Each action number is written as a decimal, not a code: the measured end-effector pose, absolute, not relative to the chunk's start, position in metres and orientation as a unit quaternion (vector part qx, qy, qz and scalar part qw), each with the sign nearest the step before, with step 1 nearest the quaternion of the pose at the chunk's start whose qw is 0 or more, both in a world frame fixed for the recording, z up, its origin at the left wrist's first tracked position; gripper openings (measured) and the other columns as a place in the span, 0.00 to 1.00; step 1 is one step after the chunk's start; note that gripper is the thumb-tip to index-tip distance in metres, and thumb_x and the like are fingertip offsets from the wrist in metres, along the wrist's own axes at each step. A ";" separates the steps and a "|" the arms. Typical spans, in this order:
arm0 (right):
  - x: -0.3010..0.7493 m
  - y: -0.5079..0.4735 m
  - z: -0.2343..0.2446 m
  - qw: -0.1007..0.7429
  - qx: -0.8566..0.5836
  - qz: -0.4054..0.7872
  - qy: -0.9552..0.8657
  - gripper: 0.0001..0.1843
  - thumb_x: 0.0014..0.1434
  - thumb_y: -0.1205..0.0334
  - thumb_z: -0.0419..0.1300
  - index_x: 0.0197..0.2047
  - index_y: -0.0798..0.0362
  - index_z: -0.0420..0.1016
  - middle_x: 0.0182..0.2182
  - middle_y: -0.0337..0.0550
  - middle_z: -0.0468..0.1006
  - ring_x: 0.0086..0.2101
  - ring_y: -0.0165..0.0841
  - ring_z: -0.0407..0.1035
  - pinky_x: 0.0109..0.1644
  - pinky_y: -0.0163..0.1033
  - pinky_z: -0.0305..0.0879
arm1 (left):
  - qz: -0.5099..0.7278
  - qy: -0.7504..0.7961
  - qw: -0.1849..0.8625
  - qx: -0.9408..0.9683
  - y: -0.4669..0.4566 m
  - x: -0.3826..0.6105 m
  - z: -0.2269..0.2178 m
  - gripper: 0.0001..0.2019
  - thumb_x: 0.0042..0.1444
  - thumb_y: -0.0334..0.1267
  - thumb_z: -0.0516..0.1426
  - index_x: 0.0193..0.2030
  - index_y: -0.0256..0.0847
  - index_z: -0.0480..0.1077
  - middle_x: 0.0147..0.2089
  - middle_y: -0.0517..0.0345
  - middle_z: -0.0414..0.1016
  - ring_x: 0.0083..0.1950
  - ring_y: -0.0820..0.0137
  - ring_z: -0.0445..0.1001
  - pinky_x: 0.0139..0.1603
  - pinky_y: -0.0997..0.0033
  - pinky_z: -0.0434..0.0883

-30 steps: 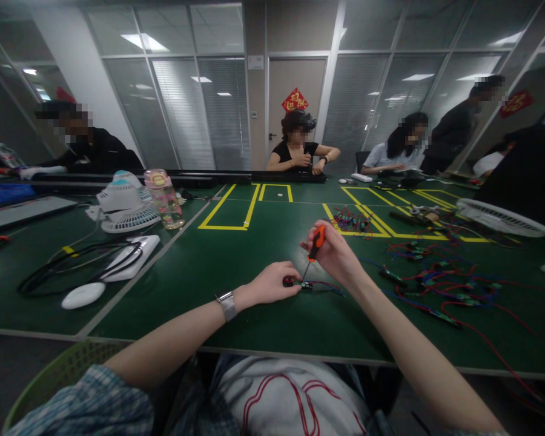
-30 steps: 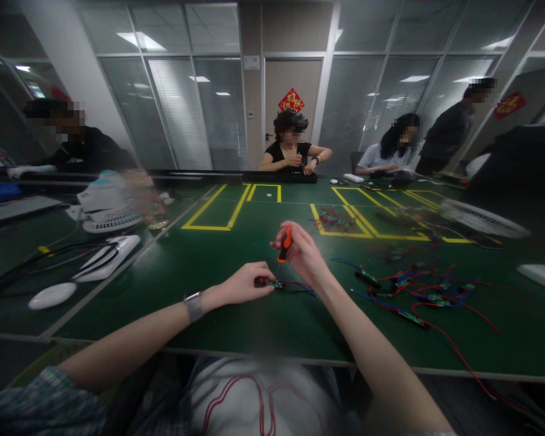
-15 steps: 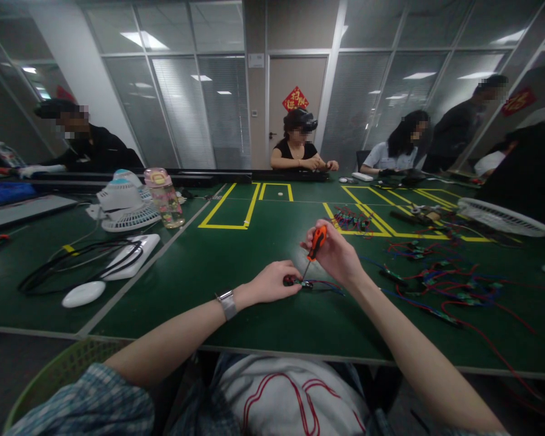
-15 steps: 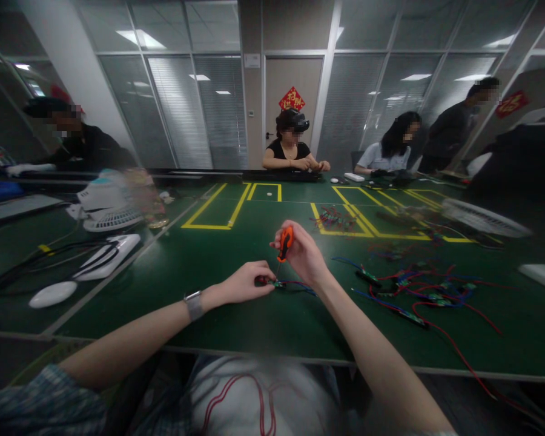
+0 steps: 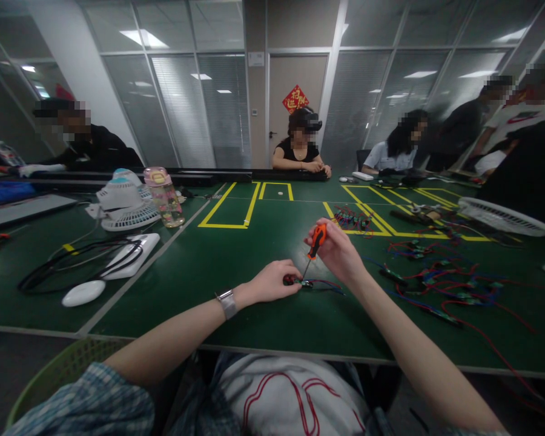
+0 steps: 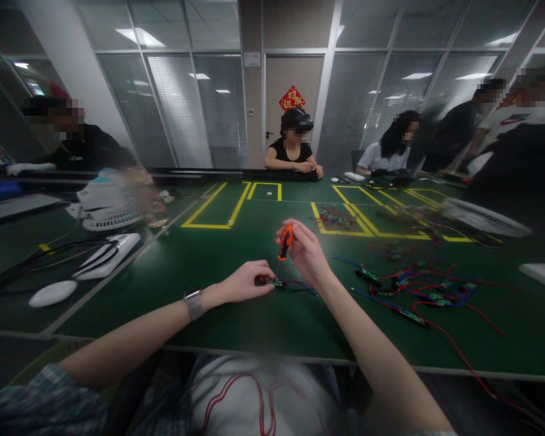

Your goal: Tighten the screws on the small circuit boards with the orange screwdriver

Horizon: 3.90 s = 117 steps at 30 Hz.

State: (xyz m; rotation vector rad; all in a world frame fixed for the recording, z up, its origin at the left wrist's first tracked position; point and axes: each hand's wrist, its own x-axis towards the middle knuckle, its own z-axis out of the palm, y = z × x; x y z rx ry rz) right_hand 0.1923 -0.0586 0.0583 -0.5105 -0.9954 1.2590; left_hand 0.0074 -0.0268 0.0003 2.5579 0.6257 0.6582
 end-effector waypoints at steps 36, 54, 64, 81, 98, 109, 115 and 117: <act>0.189 -0.061 0.060 0.649 -0.205 0.573 -0.456 0.13 0.54 0.49 0.68 0.38 0.47 0.76 0.28 0.34 0.74 0.29 0.26 0.67 0.47 0.39 0.72 | 0.243 0.218 0.211 0.921 -0.025 0.007 -0.002 0.08 0.58 0.37 0.61 0.42 0.37 0.78 0.39 0.55 0.74 0.37 0.71 0.72 0.39 0.75 0.68; 0.188 -0.059 0.057 0.655 -0.215 0.562 -0.457 0.13 0.56 0.50 0.65 0.41 0.47 0.76 0.32 0.36 0.79 0.33 0.28 0.72 0.44 0.35 0.70 | 0.236 0.222 0.217 0.921 -0.026 0.007 0.000 0.08 0.58 0.37 0.60 0.41 0.37 0.78 0.39 0.55 0.74 0.38 0.71 0.73 0.40 0.74 0.69; 0.183 -0.065 0.061 0.634 -0.200 0.570 -0.483 0.11 0.56 0.50 0.66 0.40 0.45 0.76 0.28 0.35 0.77 0.30 0.28 0.70 0.45 0.38 0.70 | 0.231 0.227 0.219 0.920 -0.028 0.008 0.001 0.08 0.57 0.37 0.61 0.41 0.37 0.78 0.40 0.54 0.75 0.38 0.71 0.74 0.41 0.75 0.69; 0.184 -0.065 0.061 0.627 -0.194 0.587 -0.474 0.11 0.55 0.50 0.67 0.39 0.44 0.75 0.28 0.34 0.76 0.29 0.29 0.69 0.48 0.43 0.72 | 0.232 0.234 0.214 0.920 -0.030 0.007 0.003 0.08 0.58 0.36 0.61 0.41 0.37 0.78 0.40 0.55 0.74 0.37 0.72 0.73 0.40 0.74 0.69; 0.185 -0.065 0.063 0.629 -0.208 0.574 -0.481 0.13 0.53 0.49 0.68 0.40 0.44 0.75 0.27 0.33 0.74 0.27 0.29 0.67 0.47 0.43 0.71 | 0.225 0.237 0.217 0.920 -0.030 0.007 0.004 0.08 0.58 0.37 0.60 0.42 0.38 0.78 0.40 0.54 0.74 0.38 0.71 0.73 0.40 0.74 0.68; 0.184 -0.067 0.065 0.651 -0.205 0.574 -0.452 0.16 0.49 0.49 0.71 0.30 0.47 0.71 0.28 0.34 0.72 0.31 0.28 0.67 0.46 0.40 0.71 | 0.229 0.231 0.213 0.921 -0.029 0.007 0.003 0.08 0.58 0.37 0.61 0.42 0.37 0.78 0.40 0.54 0.74 0.38 0.71 0.73 0.40 0.74 0.68; 0.186 -0.065 0.063 0.641 -0.207 0.567 -0.474 0.13 0.53 0.49 0.68 0.37 0.45 0.75 0.26 0.33 0.71 0.29 0.28 0.65 0.47 0.41 0.70 | 0.228 0.233 0.209 0.922 -0.031 0.007 0.006 0.08 0.58 0.36 0.61 0.42 0.37 0.78 0.40 0.55 0.74 0.37 0.71 0.73 0.39 0.75 0.67; 0.186 -0.064 0.064 0.638 -0.205 0.568 -0.478 0.14 0.54 0.48 0.67 0.40 0.44 0.75 0.26 0.33 0.72 0.27 0.28 0.65 0.47 0.41 0.70 | 0.227 0.234 0.208 0.922 -0.031 0.007 0.006 0.07 0.58 0.36 0.61 0.42 0.38 0.78 0.40 0.55 0.74 0.37 0.72 0.72 0.39 0.75 0.67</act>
